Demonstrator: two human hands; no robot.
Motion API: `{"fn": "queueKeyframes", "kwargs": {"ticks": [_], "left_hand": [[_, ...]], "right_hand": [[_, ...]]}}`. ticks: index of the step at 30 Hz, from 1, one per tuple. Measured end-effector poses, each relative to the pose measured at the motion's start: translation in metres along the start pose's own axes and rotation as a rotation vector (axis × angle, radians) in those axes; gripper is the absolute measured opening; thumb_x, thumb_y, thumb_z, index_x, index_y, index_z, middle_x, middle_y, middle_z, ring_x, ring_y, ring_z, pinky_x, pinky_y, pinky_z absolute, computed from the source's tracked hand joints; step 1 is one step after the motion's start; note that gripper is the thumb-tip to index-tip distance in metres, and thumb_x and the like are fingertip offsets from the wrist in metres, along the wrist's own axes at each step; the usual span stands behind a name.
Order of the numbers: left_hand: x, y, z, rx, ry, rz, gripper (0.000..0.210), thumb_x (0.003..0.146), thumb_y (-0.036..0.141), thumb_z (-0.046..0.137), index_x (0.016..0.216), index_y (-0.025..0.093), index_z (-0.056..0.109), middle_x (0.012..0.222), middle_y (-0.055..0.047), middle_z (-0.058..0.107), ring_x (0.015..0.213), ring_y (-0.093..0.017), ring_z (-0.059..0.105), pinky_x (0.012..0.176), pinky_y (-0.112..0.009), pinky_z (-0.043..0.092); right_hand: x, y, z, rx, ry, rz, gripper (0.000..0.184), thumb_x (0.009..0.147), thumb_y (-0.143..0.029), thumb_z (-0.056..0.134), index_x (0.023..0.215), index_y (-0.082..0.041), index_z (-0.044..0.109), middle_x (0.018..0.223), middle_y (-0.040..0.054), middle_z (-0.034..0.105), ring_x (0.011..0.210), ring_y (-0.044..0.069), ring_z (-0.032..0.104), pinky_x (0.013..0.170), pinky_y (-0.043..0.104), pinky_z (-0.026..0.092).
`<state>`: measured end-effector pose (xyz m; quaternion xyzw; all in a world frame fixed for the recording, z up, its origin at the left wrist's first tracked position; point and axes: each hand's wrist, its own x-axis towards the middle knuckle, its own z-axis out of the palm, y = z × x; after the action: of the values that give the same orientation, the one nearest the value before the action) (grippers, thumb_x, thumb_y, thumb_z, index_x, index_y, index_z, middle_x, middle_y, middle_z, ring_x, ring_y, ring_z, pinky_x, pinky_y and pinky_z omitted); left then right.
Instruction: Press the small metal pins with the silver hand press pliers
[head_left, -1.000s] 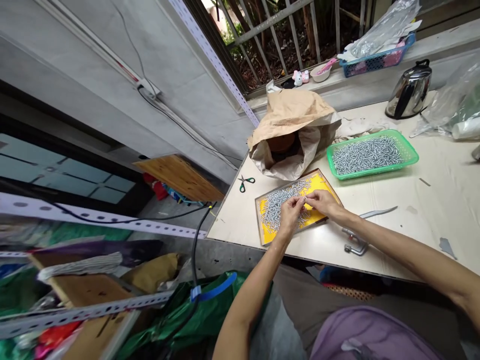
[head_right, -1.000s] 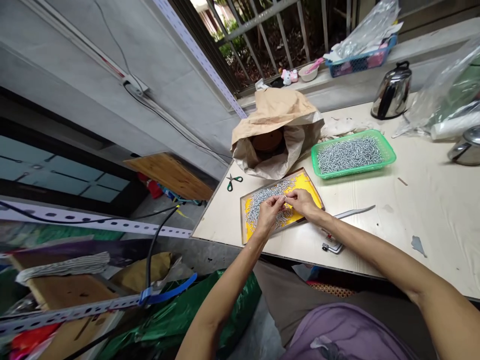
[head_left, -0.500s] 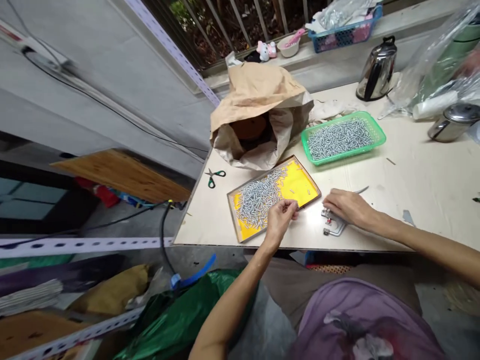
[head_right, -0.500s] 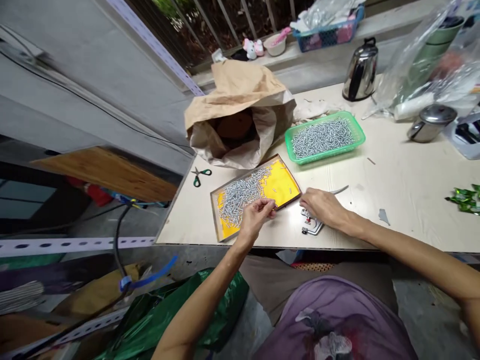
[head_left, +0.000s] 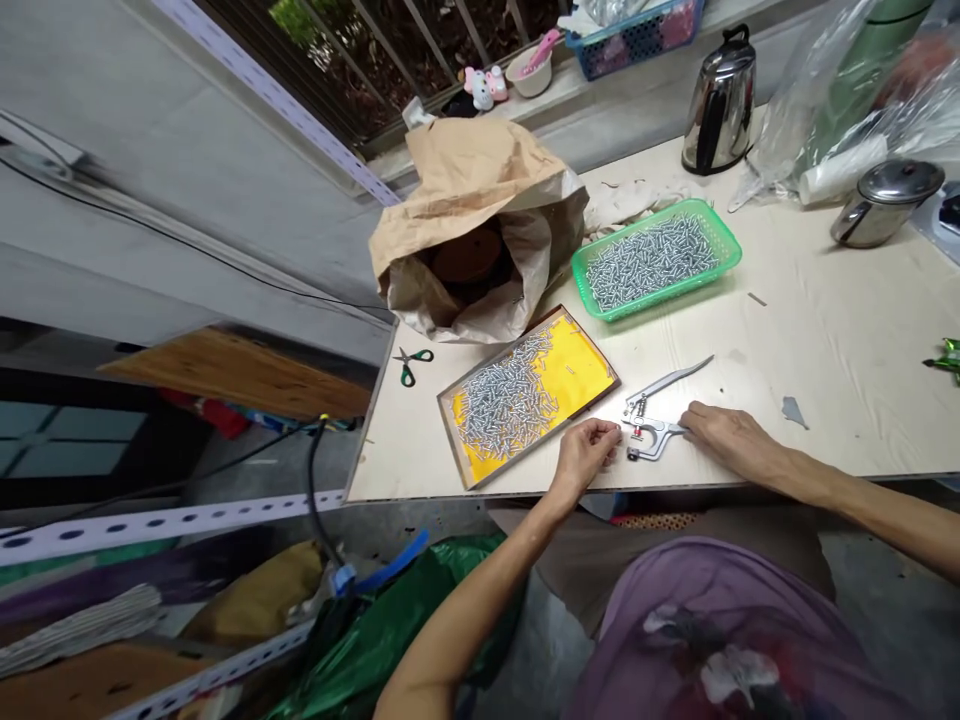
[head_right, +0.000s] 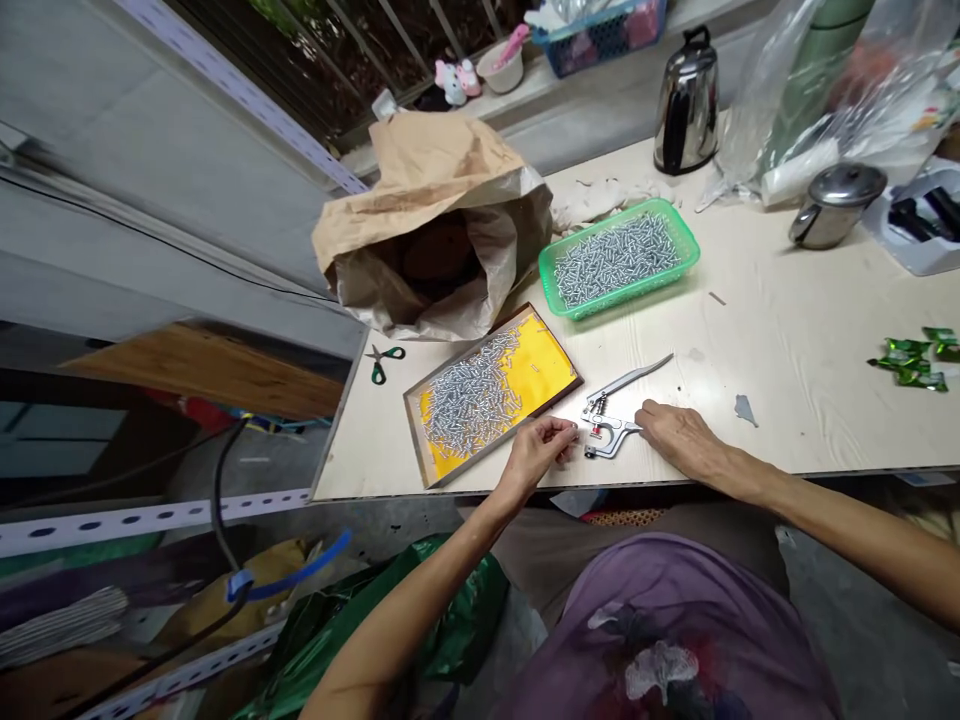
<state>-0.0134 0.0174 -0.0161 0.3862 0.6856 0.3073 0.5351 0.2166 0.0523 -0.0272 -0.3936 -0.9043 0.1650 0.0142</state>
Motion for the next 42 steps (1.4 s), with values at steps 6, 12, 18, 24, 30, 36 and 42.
{"fn": "queueKeyframes", "kwargs": {"ticks": [6,12,18,24,30,36,42], "left_hand": [[-0.002,-0.009,-0.001,0.092,0.069,0.141,0.018,0.073,0.031,0.066,0.075,0.014,0.066,0.063,0.0,0.065,0.05,-0.009,0.055,0.049,-0.02,0.043],[0.003,-0.007,0.001,0.07,0.047,0.186,0.026,0.072,0.039,0.069,0.078,0.013,0.071,0.068,-0.003,0.067,0.057,-0.011,0.054,0.053,-0.022,0.042],[0.011,-0.002,0.028,0.064,0.054,0.242,0.02,0.071,0.035,0.073,0.072,0.015,0.073,0.072,-0.003,0.067,0.065,-0.013,0.058,0.062,-0.024,0.044],[0.005,-0.003,0.051,0.277,0.037,0.218,0.009,0.073,0.021,0.07,0.067,0.016,0.073,0.069,-0.001,0.067,0.065,-0.013,0.06,0.064,-0.024,0.044],[0.004,0.013,0.05,0.498,-0.094,0.043,0.016,0.072,0.018,0.066,0.058,0.014,0.07,0.049,0.004,0.057,0.054,-0.01,0.052,0.056,-0.02,0.036],[-0.004,0.018,0.051,0.409,-0.235,-0.177,0.025,0.077,0.023,0.064,0.053,0.014,0.063,0.038,0.006,0.047,0.035,-0.006,0.04,0.042,-0.019,0.029],[-0.015,0.022,0.058,0.245,-0.287,-0.431,0.035,0.086,0.017,0.058,0.051,0.014,0.053,0.035,0.005,0.047,0.029,-0.005,0.041,0.036,-0.016,0.031]], "right_hand": [[-0.007,0.018,0.004,0.091,0.18,-0.044,0.023,0.098,-0.021,0.037,0.089,-0.018,0.058,0.085,0.0053,0.062,0.075,0.016,0.061,0.059,0.026,0.042],[-0.022,0.035,-0.007,-0.015,0.318,-0.015,0.027,0.1,-0.024,0.034,0.091,-0.02,0.06,0.084,0.0055,0.062,0.073,0.016,0.057,0.057,0.026,0.037],[-0.027,0.035,-0.001,-0.191,0.362,-0.105,0.026,0.095,-0.011,0.038,0.083,-0.019,0.059,0.075,0.004,0.059,0.068,0.016,0.052,0.058,0.027,0.033],[-0.03,0.031,0.014,-0.183,0.348,-0.106,0.025,0.092,-0.006,0.039,0.083,-0.019,0.058,0.073,0.0045,0.058,0.069,0.017,0.051,0.062,0.029,0.033],[-0.035,0.031,0.013,-0.075,0.187,-0.049,0.025,0.091,-0.008,0.037,0.088,-0.02,0.059,0.081,0.0069,0.061,0.075,0.019,0.053,0.064,0.03,0.035],[-0.037,0.028,0.004,0.02,0.085,-0.079,0.023,0.089,-0.007,0.039,0.093,-0.02,0.057,0.088,0.0078,0.061,0.083,0.021,0.054,0.068,0.03,0.037],[-0.043,0.03,0.001,0.095,0.053,-0.097,0.019,0.092,-0.014,0.042,0.102,-0.02,0.057,0.099,0.01,0.06,0.089,0.022,0.056,0.072,0.032,0.042]]}}
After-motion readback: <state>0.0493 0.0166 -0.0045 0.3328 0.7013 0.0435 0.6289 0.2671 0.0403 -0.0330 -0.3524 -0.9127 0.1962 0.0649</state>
